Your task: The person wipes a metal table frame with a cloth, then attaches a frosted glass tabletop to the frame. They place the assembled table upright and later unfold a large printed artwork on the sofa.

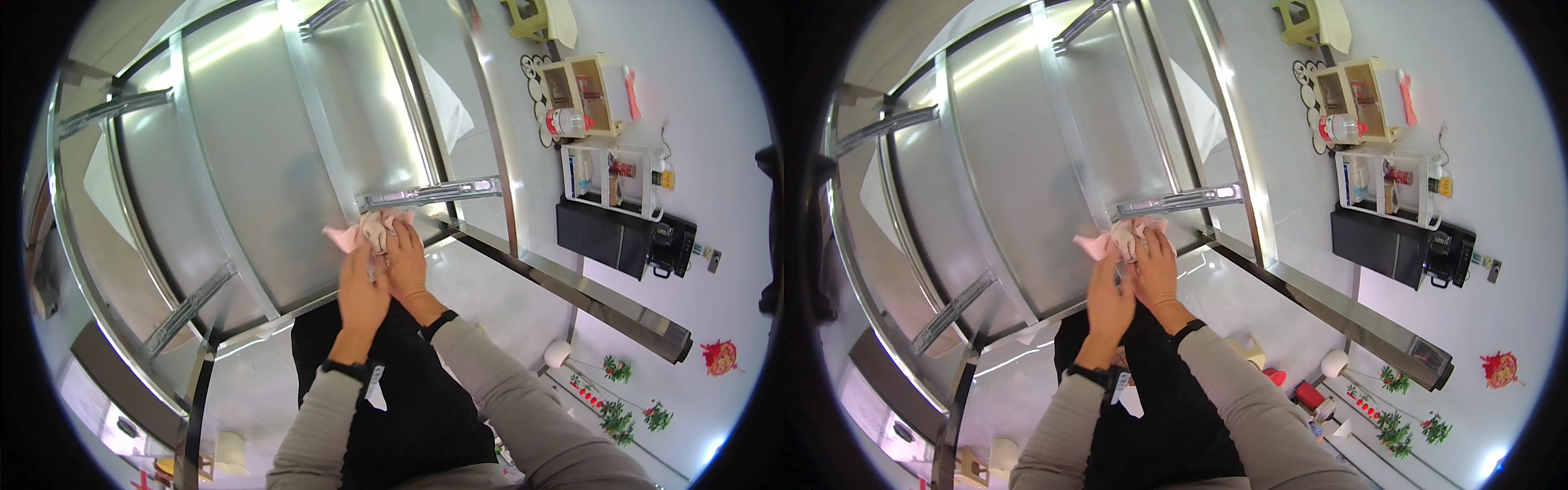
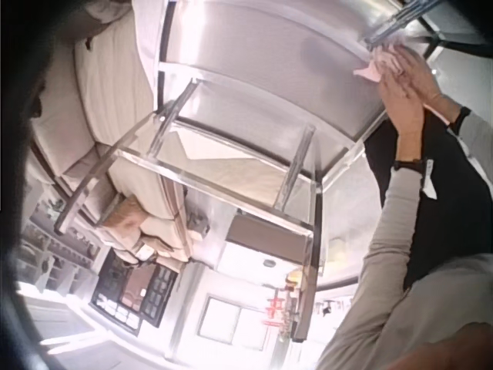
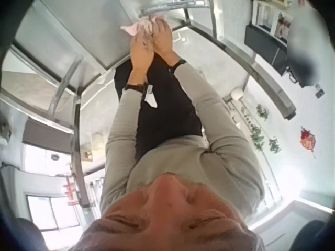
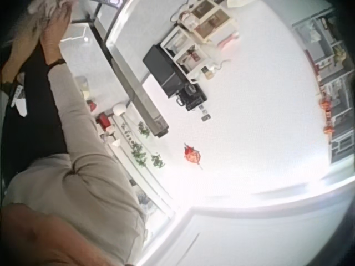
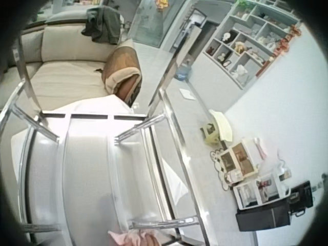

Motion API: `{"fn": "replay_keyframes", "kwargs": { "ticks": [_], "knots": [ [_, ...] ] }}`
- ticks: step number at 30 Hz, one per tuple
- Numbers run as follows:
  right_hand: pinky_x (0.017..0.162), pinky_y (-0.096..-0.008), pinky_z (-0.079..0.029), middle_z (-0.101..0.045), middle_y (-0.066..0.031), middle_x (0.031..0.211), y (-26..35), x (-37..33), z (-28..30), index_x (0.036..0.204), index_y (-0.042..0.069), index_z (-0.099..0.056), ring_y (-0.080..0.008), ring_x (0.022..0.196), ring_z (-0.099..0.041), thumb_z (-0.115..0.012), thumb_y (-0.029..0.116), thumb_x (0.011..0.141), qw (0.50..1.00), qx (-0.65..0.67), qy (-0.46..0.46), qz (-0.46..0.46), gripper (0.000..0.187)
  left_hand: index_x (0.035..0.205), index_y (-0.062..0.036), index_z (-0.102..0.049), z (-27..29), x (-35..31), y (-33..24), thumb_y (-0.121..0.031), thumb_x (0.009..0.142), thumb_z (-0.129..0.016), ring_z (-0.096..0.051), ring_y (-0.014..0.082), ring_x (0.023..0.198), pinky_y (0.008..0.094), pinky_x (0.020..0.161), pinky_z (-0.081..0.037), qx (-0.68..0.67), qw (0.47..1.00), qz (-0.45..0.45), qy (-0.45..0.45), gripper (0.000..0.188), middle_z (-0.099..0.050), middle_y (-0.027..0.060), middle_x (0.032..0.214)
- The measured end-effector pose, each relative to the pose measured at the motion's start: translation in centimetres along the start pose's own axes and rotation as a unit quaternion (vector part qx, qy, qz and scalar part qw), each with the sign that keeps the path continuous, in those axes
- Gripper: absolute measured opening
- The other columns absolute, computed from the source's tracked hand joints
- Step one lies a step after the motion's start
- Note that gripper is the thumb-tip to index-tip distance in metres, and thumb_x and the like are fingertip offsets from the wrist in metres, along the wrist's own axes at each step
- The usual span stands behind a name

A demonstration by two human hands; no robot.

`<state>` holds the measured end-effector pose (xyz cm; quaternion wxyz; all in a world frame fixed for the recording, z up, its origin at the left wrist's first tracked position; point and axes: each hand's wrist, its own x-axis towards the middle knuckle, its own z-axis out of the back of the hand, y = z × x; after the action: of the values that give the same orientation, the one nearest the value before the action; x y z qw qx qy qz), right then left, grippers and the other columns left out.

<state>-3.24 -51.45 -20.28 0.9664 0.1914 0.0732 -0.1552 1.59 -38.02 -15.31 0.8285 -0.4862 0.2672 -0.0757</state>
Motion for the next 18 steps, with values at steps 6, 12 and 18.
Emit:
{"fn": "replay_keyframes", "kwargs": {
  "ticks": [6, 12, 18],
  "knots": [
    [0.101, -0.0550, -0.044, -0.056, -0.0162, 0.134, -1.4, 1.6, 1.1, 0.127, 0.008, -0.063, -0.0410, 0.132, -0.048, -0.073, 0.013, 0.075, 0.982, -0.083, -0.096, -0.140, 0.053, 0.129, -0.0007, -0.059, 3.7, -1.7, 1.6, -0.011, 0.091, -0.064, -0.058, 0.0423, 0.117, 0.0478, 0.098, -0.049, 0.112, 0.994, -0.012, 0.013, 0.040, -0.060, 0.0210, 0.126],
    [0.097, -0.0459, -0.050, -0.061, -0.0162, 0.126, -0.5, -1.3, 3.1, 0.126, 0.006, -0.063, -0.0364, 0.117, -0.059, -0.068, 0.013, 0.079, 0.997, 0.029, -0.042, -0.055, 0.047, 0.134, -0.0026, -0.056, 3.6, -4.1, -0.1, -0.021, 0.096, -0.065, -0.061, 0.0377, 0.111, 0.0444, 0.095, -0.051, -0.004, 0.993, 0.045, 0.108, 0.044, -0.060, 0.0205, 0.124],
    [0.103, -0.0446, -0.050, -0.062, -0.0203, 0.131, 2.6, -10.0, 10.1, 0.128, 0.005, -0.063, -0.0399, 0.120, -0.060, -0.072, 0.023, 0.083, 0.955, 0.287, 0.066, -0.046, 0.049, 0.152, -0.0086, -0.046, 2.2, -7.8, -1.3, -0.037, 0.108, -0.051, -0.061, 0.0231, 0.119, 0.0355, 0.101, -0.051, -0.408, 0.840, 0.319, 0.159, 0.052, -0.056, 0.0135, 0.142]
  ]
}}
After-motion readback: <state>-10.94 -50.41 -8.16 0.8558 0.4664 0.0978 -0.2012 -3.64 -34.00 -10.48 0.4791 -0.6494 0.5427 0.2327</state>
